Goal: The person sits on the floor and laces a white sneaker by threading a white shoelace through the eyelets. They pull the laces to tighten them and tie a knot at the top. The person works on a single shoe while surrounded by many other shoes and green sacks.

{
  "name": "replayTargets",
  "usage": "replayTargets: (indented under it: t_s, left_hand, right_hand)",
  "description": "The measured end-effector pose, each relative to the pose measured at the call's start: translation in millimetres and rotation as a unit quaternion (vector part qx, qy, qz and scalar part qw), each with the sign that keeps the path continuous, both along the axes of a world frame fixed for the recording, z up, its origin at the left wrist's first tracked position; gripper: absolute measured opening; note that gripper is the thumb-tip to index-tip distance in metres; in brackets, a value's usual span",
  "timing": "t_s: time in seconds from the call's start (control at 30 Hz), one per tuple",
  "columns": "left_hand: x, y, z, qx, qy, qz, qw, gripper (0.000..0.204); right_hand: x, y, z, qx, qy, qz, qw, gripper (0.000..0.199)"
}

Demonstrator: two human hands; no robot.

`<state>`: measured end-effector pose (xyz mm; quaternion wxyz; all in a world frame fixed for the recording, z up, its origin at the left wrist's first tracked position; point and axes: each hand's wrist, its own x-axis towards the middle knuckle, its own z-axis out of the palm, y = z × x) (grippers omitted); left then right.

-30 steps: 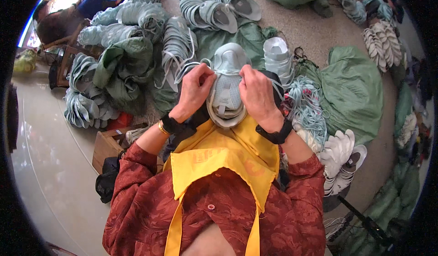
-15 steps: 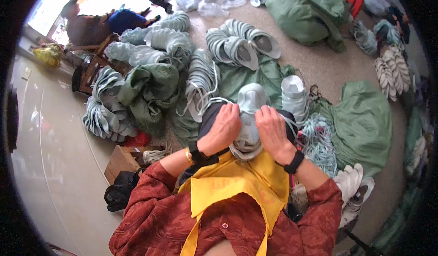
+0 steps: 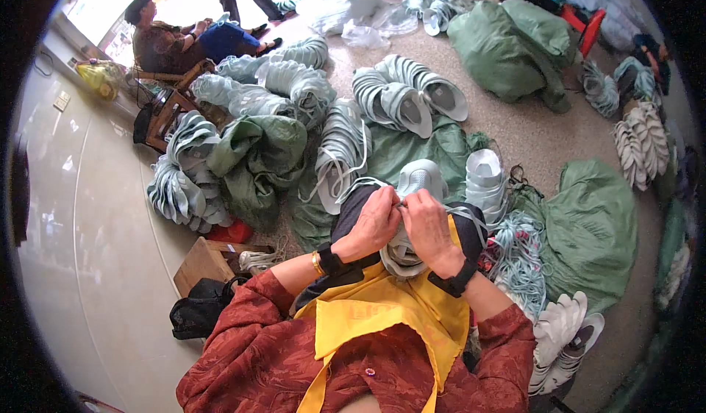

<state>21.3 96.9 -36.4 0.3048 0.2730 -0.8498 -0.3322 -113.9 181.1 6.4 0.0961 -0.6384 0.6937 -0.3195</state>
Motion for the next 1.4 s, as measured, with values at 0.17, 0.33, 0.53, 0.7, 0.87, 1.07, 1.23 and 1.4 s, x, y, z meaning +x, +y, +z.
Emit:
replayTargets:
  t_s: [0.17,0.33,0.53,0.7,0.87,1.07,1.23,1.4]
  left_hand:
    - [-1.6,-3.1,-2.7,0.019,0.011,0.001,1.0,0.017]
    - [0.6,-4.0,12.0,0.002,0.017,-0.012,1.0,0.016]
    - [-1.1,-0.4,21.1,0.004,0.041,-0.002,0.999,0.017]
    - [-1.7,11.2,43.2,0.053,0.072,-0.068,0.994,0.017]
    - [-7.1,27.2,48.2,0.113,0.102,-0.146,0.978,0.02]
    - [0.7,12.3,41.8,0.201,0.076,-0.153,0.965,0.006]
    - [46.2,-19.6,49.2,0.333,0.133,-0.079,0.93,0.012]
    - [161.5,-107.7,52.2,0.298,0.101,0.181,0.932,0.014]
  right_hand:
    - [0.4,-8.2,-4.8,-0.013,0.032,0.0,0.999,0.009]
    - [-2.5,-7.4,0.1,-0.017,0.009,0.002,1.0,0.007]
    - [-53.0,30.5,50.8,0.103,-0.427,-0.031,0.898,0.008]
    - [-42.1,54.5,123.3,0.044,-0.526,0.025,0.849,0.012]
    - [-22.0,44.9,110.8,0.056,-0.559,0.078,0.824,0.011]
    - [-44.6,45.9,95.0,-0.048,-0.601,-0.004,0.797,0.02]
    - [-81.2,95.8,28.0,0.111,-0.461,-0.089,0.876,0.012]
    - [-177.0,214.0,-30.4,0.01,-0.638,-0.258,0.726,0.017]
